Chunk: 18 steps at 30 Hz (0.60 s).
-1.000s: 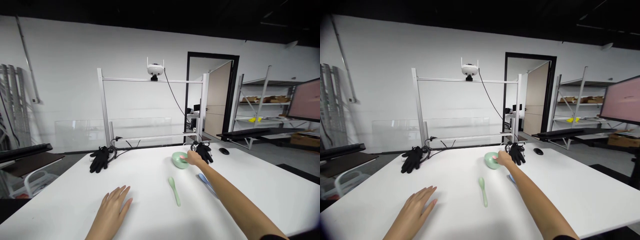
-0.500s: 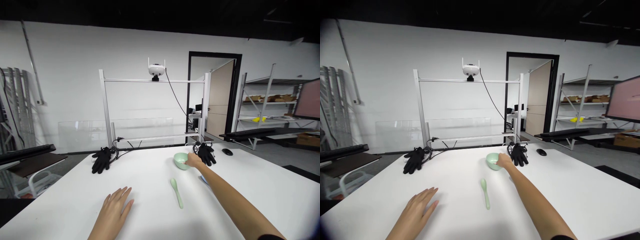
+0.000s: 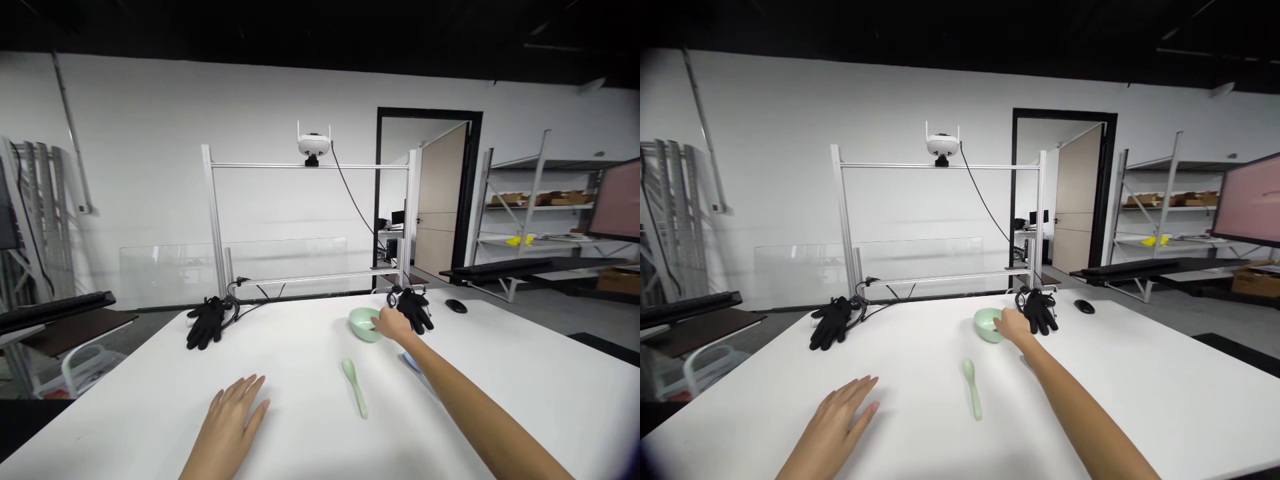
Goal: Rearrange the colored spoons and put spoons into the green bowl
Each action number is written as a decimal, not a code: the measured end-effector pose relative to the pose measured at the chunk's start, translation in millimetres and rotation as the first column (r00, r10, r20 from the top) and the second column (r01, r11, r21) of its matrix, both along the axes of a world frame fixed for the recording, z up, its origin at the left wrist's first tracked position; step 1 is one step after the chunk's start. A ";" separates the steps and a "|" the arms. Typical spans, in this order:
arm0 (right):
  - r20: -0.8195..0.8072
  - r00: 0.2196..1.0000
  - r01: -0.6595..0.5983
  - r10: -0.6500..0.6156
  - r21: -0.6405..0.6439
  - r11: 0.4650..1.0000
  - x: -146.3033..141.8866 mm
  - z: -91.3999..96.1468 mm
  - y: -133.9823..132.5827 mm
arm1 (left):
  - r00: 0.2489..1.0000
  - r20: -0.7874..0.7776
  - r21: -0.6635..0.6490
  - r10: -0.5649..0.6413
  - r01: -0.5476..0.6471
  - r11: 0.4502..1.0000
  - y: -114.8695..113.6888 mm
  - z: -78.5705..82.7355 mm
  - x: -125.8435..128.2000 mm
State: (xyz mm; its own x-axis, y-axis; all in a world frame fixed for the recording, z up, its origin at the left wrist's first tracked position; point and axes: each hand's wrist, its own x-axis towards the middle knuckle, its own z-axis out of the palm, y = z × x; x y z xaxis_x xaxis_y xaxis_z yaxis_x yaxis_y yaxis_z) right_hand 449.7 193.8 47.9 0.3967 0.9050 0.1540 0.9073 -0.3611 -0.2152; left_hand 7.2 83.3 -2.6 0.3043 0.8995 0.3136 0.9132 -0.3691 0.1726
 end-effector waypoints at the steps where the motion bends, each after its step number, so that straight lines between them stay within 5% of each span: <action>1: -0.001 1.000 -0.011 0.011 0.009 1.000 0.7 0.6 -7.2 | 1.000 0.001 0.008 -0.005 0.005 1.000 0.2 0.0 0.4; 10: 0.015 0.959 -0.278 0.284 0.268 0.922 -11.2 -9.1 -96.1 | 0.999 -0.036 0.010 -0.015 0.015 1.000 -2.3 6.4 7.7; 18: 0.002 0.943 -0.324 0.333 0.231 0.917 -28.8 -36.3 -142.1 | 0.999 -0.048 0.011 -0.024 0.024 1.000 -4.9 7.6 11.7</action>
